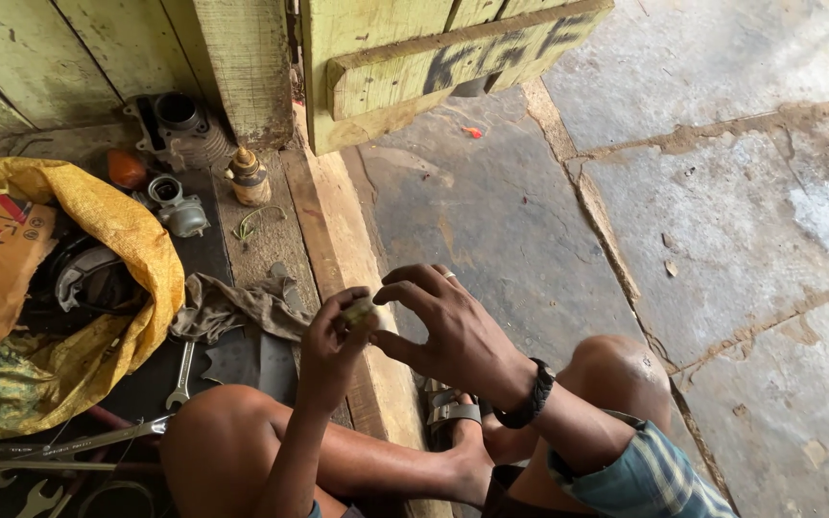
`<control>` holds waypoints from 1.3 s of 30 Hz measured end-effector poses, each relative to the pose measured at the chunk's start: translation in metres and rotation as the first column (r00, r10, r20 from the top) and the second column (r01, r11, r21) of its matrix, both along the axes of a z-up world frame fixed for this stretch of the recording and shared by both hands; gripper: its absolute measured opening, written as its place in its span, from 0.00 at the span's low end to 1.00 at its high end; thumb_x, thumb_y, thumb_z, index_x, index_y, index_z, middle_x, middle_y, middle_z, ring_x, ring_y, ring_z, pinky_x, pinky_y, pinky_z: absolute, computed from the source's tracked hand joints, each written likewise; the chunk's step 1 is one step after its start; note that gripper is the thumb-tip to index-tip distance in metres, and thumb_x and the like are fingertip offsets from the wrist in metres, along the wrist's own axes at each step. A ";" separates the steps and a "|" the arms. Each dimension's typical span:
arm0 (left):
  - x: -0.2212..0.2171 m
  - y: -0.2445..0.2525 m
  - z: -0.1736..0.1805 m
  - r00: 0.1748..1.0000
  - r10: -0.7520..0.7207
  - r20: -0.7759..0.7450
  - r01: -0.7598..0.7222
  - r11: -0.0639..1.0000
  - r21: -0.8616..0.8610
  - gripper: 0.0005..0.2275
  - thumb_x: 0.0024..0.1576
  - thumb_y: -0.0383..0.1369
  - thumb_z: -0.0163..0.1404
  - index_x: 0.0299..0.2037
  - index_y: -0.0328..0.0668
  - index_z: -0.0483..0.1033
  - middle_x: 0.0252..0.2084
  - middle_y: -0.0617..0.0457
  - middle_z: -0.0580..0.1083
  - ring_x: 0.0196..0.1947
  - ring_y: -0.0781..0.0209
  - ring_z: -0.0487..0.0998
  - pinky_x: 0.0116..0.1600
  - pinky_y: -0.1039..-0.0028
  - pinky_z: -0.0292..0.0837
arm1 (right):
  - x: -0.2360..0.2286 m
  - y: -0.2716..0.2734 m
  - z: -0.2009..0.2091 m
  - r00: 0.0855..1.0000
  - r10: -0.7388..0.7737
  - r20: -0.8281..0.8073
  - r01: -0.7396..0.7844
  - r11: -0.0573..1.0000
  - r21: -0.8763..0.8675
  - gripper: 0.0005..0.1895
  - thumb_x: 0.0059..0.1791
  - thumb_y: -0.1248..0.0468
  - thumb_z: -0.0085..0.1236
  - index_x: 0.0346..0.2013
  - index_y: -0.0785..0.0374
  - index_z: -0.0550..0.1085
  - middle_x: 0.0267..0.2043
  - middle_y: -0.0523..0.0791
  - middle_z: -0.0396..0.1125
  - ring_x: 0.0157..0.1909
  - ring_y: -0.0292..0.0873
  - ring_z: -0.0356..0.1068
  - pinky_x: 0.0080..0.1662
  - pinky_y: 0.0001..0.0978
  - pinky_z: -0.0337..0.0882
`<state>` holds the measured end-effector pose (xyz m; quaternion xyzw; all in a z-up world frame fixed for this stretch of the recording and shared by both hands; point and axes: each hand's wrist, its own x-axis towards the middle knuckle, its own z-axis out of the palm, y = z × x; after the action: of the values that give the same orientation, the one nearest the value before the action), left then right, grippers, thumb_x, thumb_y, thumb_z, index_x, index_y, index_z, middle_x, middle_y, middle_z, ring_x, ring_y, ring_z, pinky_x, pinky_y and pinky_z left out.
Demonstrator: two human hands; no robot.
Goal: Cleaning a motorcycle piston with a file and installing piston rings.
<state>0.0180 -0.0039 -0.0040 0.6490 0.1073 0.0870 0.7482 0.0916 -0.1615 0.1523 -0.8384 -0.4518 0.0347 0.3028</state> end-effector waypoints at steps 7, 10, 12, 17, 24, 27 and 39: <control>0.007 0.019 -0.009 0.954 0.284 -0.095 -0.256 0.938 0.235 0.25 0.53 0.44 0.59 0.57 0.40 0.70 0.48 0.47 0.75 0.43 0.59 0.79 0.45 0.69 0.79 | 0.004 -0.006 -0.013 1.000 0.019 0.007 -0.019 0.999 0.048 0.20 0.47 0.58 0.68 0.50 0.61 0.74 0.59 0.50 0.68 0.57 0.52 0.70 0.55 0.43 0.74; -0.003 0.048 -0.017 0.864 0.504 -0.028 -0.443 0.783 0.437 0.27 0.51 0.40 0.63 0.58 0.38 0.70 0.52 0.44 0.73 0.47 0.54 0.79 0.48 0.66 0.79 | 0.000 -0.004 -0.003 0.999 -0.034 0.042 0.033 0.999 0.036 0.19 0.45 0.58 0.70 0.46 0.60 0.76 0.57 0.50 0.69 0.58 0.55 0.70 0.55 0.47 0.73; -0.006 0.071 -0.028 0.793 0.598 0.116 -0.542 0.605 0.583 0.27 0.50 0.34 0.65 0.59 0.38 0.71 0.56 0.41 0.71 0.52 0.48 0.77 0.51 0.64 0.78 | 0.003 -0.005 -0.002 0.995 -0.056 0.077 0.056 0.998 0.002 0.19 0.45 0.58 0.70 0.47 0.61 0.75 0.59 0.50 0.68 0.58 0.55 0.70 0.53 0.47 0.73; -0.002 0.069 -0.054 0.776 0.619 -0.122 -0.344 0.577 0.741 0.26 0.48 0.31 0.64 0.57 0.37 0.71 0.54 0.41 0.71 0.51 0.45 0.77 0.52 0.61 0.76 | 0.001 -0.001 0.002 0.996 -0.020 0.091 0.018 1.000 0.021 0.20 0.45 0.58 0.70 0.47 0.62 0.76 0.58 0.50 0.68 0.56 0.56 0.70 0.53 0.47 0.72; 0.014 0.030 -0.074 0.793 0.318 -0.519 0.300 0.538 0.788 0.22 0.48 0.30 0.64 0.52 0.33 0.71 0.54 0.36 0.70 0.51 0.43 0.77 0.52 0.58 0.77 | 0.002 -0.001 0.001 0.996 -0.023 0.081 0.020 0.999 0.037 0.20 0.44 0.59 0.70 0.47 0.62 0.76 0.57 0.51 0.69 0.56 0.57 0.70 0.54 0.47 0.71; 0.014 0.016 -0.122 0.717 0.309 -0.625 0.439 0.496 0.749 0.26 0.50 0.28 0.62 0.58 0.28 0.68 0.56 0.30 0.69 0.48 0.39 0.77 0.47 0.59 0.80 | 0.003 -0.001 0.000 0.998 -0.015 0.063 0.013 0.999 0.030 0.20 0.45 0.59 0.70 0.47 0.63 0.76 0.57 0.51 0.69 0.57 0.56 0.70 0.54 0.47 0.72; -0.007 0.028 -0.028 0.799 0.348 0.490 -0.534 0.036 0.845 0.26 0.41 0.36 0.59 0.49 0.34 0.68 0.53 0.32 0.71 0.44 0.44 0.79 0.47 0.58 0.77 | 0.004 -0.020 -0.023 0.992 0.013 0.127 -0.003 0.996 -0.084 0.19 0.52 0.58 0.72 0.53 0.62 0.77 0.63 0.50 0.69 0.56 0.48 0.74 0.51 0.36 0.78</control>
<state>0.0113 0.0238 -0.0315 0.8905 0.1666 0.4080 0.1130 0.0960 -0.1818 0.1291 -0.8490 -0.4718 0.0011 0.2378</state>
